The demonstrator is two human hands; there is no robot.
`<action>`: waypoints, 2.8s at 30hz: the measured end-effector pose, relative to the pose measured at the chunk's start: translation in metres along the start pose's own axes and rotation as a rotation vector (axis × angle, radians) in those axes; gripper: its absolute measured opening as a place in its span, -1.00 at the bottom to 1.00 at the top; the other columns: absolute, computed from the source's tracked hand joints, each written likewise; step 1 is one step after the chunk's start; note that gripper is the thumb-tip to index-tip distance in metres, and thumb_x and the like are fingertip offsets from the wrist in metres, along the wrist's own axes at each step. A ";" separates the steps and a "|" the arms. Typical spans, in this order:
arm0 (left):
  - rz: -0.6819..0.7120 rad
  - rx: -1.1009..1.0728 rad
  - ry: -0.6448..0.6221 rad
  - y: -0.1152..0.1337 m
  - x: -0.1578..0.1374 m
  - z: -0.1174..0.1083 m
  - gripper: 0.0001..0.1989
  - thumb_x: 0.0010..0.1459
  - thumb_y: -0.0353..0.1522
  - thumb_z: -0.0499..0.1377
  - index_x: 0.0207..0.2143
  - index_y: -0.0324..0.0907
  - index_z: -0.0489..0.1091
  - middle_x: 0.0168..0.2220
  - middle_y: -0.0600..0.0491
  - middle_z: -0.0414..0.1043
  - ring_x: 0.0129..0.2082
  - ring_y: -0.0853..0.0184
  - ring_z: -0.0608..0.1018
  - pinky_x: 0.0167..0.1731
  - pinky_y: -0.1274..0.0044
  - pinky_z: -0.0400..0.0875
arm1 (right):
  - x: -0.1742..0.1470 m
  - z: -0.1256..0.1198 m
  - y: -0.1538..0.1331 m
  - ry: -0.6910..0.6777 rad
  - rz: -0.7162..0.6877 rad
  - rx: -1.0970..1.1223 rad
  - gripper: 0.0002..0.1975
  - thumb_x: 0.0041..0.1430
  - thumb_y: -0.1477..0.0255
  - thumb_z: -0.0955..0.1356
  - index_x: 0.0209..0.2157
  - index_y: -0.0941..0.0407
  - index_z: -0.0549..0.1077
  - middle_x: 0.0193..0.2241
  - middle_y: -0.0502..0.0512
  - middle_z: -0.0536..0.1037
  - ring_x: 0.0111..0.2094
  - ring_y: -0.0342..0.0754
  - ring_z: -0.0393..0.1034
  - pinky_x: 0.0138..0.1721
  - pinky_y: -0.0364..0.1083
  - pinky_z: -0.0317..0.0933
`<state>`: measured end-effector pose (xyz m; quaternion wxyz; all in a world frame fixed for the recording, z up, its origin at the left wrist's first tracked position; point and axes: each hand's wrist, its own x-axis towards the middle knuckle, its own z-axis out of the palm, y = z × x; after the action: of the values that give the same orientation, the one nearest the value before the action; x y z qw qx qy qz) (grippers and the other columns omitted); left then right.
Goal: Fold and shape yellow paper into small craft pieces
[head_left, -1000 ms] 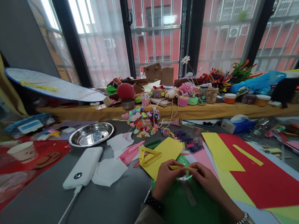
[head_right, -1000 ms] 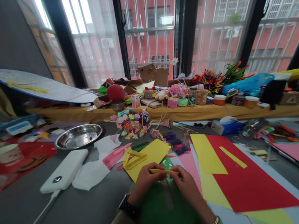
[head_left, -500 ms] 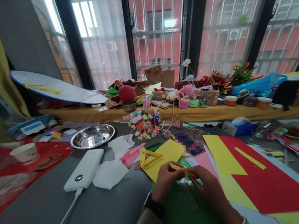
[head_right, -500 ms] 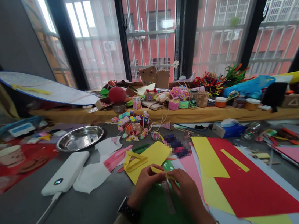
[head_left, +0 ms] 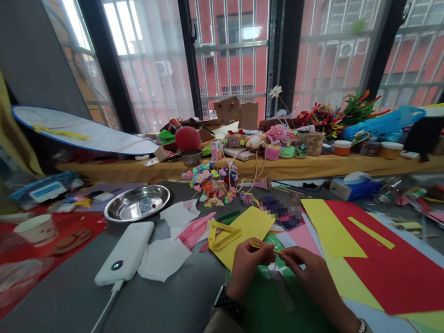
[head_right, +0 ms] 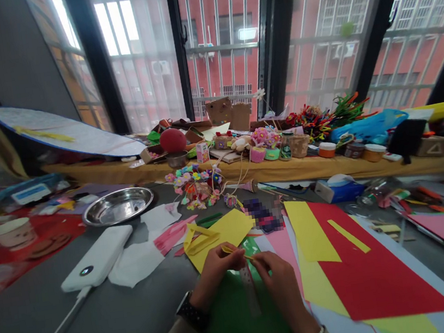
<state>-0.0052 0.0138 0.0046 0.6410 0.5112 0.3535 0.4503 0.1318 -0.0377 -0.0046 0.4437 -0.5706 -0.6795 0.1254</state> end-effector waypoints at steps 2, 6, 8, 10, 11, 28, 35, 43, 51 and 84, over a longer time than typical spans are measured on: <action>0.002 0.016 0.022 0.001 0.000 0.001 -0.72 -0.27 -0.25 0.23 -0.60 -0.31 0.32 -0.68 0.04 0.38 -0.67 0.43 0.40 -0.61 0.62 0.27 | 0.000 0.000 -0.001 -0.010 0.017 0.004 -0.78 0.05 0.32 0.19 -0.45 0.14 0.38 -0.52 0.06 0.46 -0.52 -0.10 0.35 -0.47 -0.16 0.23; -0.004 0.021 0.032 0.005 -0.003 0.002 -0.70 -0.27 -0.23 0.22 -0.60 -0.32 0.32 -0.67 0.02 0.39 -0.65 0.42 0.41 -0.60 0.61 0.28 | 0.000 -0.002 -0.004 0.005 0.041 0.022 -0.76 0.04 0.29 0.19 -0.46 0.14 0.38 -0.52 0.06 0.46 -0.52 -0.09 0.34 -0.47 -0.15 0.23; -0.003 0.012 0.039 0.007 -0.003 0.001 -0.70 -0.27 -0.22 0.22 -0.60 -0.32 0.32 -0.66 0.02 0.40 -0.64 0.40 0.42 -0.58 0.60 0.29 | 0.001 -0.004 -0.004 0.038 0.060 0.030 -0.77 0.03 0.28 0.21 -0.48 0.13 0.37 -0.52 0.06 0.46 -0.50 -0.08 0.34 -0.46 -0.15 0.23; -0.001 -0.005 0.048 0.007 -0.003 0.000 -0.70 -0.27 -0.22 0.22 -0.59 -0.31 0.32 -0.66 0.02 0.40 -0.63 0.39 0.43 -0.57 0.59 0.30 | 0.000 -0.005 -0.004 0.063 0.066 0.023 -0.77 0.02 0.28 0.21 -0.50 0.13 0.36 -0.53 0.06 0.45 -0.50 -0.08 0.34 -0.47 -0.15 0.22; -0.007 -0.016 0.049 0.007 -0.003 0.000 -0.70 -0.28 -0.22 0.22 -0.59 -0.31 0.32 -0.65 0.02 0.40 -0.62 0.38 0.44 -0.57 0.59 0.31 | 0.000 -0.005 -0.005 0.070 0.061 0.015 -0.78 0.02 0.28 0.22 -0.50 0.14 0.35 -0.53 0.06 0.45 -0.50 -0.08 0.33 -0.47 -0.15 0.22; -0.074 -0.175 0.120 0.008 0.004 0.000 -0.67 -0.38 -0.24 0.27 -0.64 -0.30 0.27 -0.71 0.09 0.35 -0.68 0.45 0.40 -0.61 0.63 0.28 | -0.001 -0.008 -0.003 0.113 -0.013 0.058 -0.81 0.03 0.31 0.22 -0.42 0.15 0.34 -0.47 0.09 0.42 -0.46 -0.08 0.32 -0.42 -0.13 0.24; -0.102 -0.201 0.132 0.009 0.003 0.000 -0.68 -0.39 -0.25 0.28 -0.64 -0.29 0.27 -0.71 0.11 0.33 -0.68 0.46 0.39 -0.60 0.62 0.28 | -0.001 -0.008 -0.006 0.109 -0.038 0.043 -0.82 0.04 0.34 0.21 -0.49 0.13 0.35 -0.52 0.06 0.42 -0.48 -0.09 0.31 -0.46 -0.15 0.23; -0.115 -0.220 0.151 0.012 0.003 0.000 -0.70 -0.38 -0.27 0.28 -0.63 -0.29 0.28 -0.72 0.11 0.33 -0.68 0.47 0.39 -0.62 0.64 0.26 | -0.001 -0.009 -0.008 0.101 -0.034 0.075 -0.83 0.02 0.36 0.22 -0.51 0.14 0.35 -0.53 0.06 0.42 -0.47 -0.09 0.31 -0.44 -0.14 0.23; -0.085 -0.248 0.170 0.014 0.002 0.000 -0.69 -0.38 -0.26 0.28 -0.62 -0.29 0.27 -0.72 0.14 0.29 -0.69 0.49 0.37 -0.61 0.65 0.25 | -0.002 -0.005 -0.008 0.112 -0.061 0.098 -0.83 0.03 0.36 0.21 -0.51 0.13 0.35 -0.53 0.05 0.41 -0.47 -0.10 0.30 -0.43 -0.14 0.23; 0.437 0.852 -0.094 0.003 -0.008 0.000 -0.75 -0.03 -0.36 0.02 -0.25 -0.20 0.32 -0.17 -0.04 0.32 -0.15 0.30 0.34 -0.14 0.48 0.20 | 0.000 0.001 0.007 -0.051 0.001 -0.115 -0.81 0.02 0.49 0.16 -0.37 0.13 0.37 -0.42 0.07 0.44 -0.37 -0.07 0.32 -0.37 -0.13 0.21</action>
<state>-0.0089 0.0069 0.0074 0.2800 0.8107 0.3614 0.3658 0.1355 -0.0352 -0.0099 0.3926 -0.5921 -0.6965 0.1010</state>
